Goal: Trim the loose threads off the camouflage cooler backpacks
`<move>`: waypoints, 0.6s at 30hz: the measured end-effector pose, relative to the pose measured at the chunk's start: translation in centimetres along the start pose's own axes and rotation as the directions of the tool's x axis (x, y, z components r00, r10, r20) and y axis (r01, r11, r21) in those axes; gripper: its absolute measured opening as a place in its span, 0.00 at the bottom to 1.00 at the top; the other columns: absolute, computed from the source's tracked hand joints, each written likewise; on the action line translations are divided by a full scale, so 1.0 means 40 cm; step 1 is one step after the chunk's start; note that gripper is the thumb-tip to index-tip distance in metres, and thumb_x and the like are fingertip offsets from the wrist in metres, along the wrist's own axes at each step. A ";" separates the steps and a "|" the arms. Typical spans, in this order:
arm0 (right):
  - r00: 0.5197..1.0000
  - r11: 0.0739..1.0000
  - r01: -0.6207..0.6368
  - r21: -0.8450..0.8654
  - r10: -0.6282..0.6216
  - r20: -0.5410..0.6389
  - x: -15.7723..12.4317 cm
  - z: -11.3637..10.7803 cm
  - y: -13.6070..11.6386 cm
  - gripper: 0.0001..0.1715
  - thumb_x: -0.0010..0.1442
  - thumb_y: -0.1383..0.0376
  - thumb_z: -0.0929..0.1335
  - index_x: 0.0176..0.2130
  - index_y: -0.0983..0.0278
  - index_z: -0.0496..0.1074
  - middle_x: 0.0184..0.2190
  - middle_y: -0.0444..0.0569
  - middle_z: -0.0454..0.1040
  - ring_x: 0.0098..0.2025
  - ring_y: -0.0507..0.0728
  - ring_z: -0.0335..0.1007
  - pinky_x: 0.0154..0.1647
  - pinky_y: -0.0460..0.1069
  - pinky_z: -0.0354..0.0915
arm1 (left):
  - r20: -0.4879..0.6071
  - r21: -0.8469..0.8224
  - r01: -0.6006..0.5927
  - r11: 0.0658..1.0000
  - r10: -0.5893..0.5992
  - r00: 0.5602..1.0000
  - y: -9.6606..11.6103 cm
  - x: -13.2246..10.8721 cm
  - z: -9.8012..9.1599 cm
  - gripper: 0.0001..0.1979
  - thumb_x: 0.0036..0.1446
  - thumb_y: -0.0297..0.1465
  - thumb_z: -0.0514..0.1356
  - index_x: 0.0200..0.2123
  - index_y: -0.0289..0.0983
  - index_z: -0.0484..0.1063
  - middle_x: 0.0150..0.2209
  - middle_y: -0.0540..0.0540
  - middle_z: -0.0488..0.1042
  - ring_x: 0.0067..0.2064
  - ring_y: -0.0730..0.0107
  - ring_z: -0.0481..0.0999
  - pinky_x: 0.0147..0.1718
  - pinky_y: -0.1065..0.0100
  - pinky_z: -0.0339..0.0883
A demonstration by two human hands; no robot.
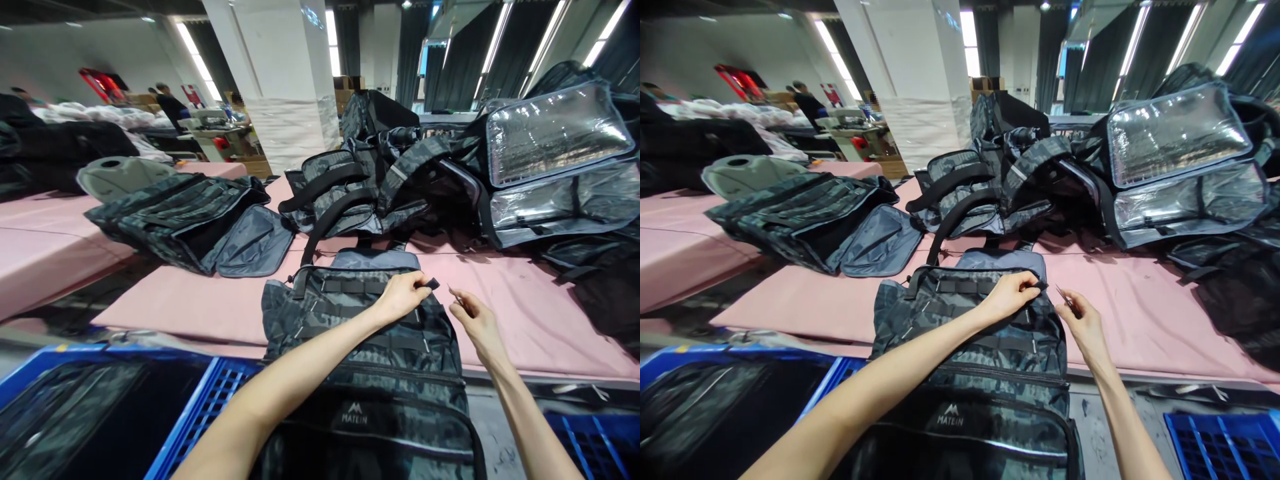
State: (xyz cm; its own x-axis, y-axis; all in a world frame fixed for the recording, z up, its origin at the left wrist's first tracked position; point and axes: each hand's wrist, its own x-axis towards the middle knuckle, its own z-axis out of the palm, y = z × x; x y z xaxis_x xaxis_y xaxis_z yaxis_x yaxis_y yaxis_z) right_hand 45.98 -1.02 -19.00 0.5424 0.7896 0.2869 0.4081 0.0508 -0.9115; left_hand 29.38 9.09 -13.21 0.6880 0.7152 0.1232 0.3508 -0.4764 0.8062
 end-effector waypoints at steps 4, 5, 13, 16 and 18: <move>0.994 1.000 -0.006 0.024 0.004 0.110 0.000 0.018 0.009 0.28 0.45 0.45 0.71 0.34 0.66 0.76 0.31 0.52 0.76 0.31 0.56 0.70 0.32 0.51 0.67 | 0.111 0.291 -0.124 0.949 0.095 0.989 0.008 -0.011 0.003 0.11 0.55 0.30 0.57 0.41 0.39 0.74 0.35 0.49 0.75 0.38 0.68 0.73 0.39 0.69 0.65; 0.992 1.000 -0.004 0.024 0.001 0.122 0.002 0.021 0.012 0.28 0.45 0.44 0.70 0.31 0.66 0.76 0.30 0.52 0.76 0.31 0.57 0.70 0.32 0.51 0.67 | 0.142 0.344 -0.155 0.926 0.112 0.984 0.007 -0.012 0.005 0.12 0.55 0.31 0.58 0.42 0.40 0.74 0.38 0.48 0.75 0.41 0.66 0.73 0.41 0.68 0.66; 0.997 0.995 0.013 -0.097 -0.006 0.078 -0.009 -0.001 0.033 0.31 0.49 0.42 0.67 0.36 0.65 0.75 0.34 0.53 0.76 0.35 0.59 0.72 0.35 0.51 0.67 | 0.203 0.276 -0.081 0.958 0.025 0.979 -0.007 -0.005 0.012 0.09 0.51 0.35 0.64 0.36 0.40 0.77 0.36 0.50 0.74 0.39 0.70 0.73 0.40 0.71 0.64; 0.999 0.975 0.014 -0.220 -0.004 0.045 -0.033 -0.028 0.030 0.28 0.50 0.45 0.69 0.41 0.62 0.73 0.37 0.51 0.76 0.35 0.58 0.71 0.35 0.51 0.65 | 0.204 0.191 0.002 0.982 -0.042 0.978 -0.013 -0.005 0.018 0.11 0.49 0.36 0.65 0.38 0.40 0.77 0.32 0.53 0.75 0.35 0.72 0.72 0.36 0.73 0.62; 0.999 0.955 0.028 -0.294 -0.018 0.036 -0.049 -0.041 0.025 0.24 0.51 0.46 0.68 0.40 0.61 0.73 0.36 0.50 0.76 0.34 0.57 0.71 0.35 0.51 0.63 | 0.212 0.149 0.070 0.986 -0.101 0.972 -0.016 -0.003 0.022 0.12 0.49 0.36 0.64 0.39 0.40 0.78 0.29 0.54 0.74 0.32 0.74 0.71 0.34 0.73 0.60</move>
State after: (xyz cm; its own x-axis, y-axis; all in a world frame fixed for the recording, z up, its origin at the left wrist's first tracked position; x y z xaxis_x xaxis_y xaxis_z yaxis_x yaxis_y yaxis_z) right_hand 46.53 -3.55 -19.98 0.5084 0.8099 0.2927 0.6208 -0.1091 -0.7763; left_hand 29.65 8.85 -14.25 0.7681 0.6347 -0.0847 0.4889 -0.4958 0.7177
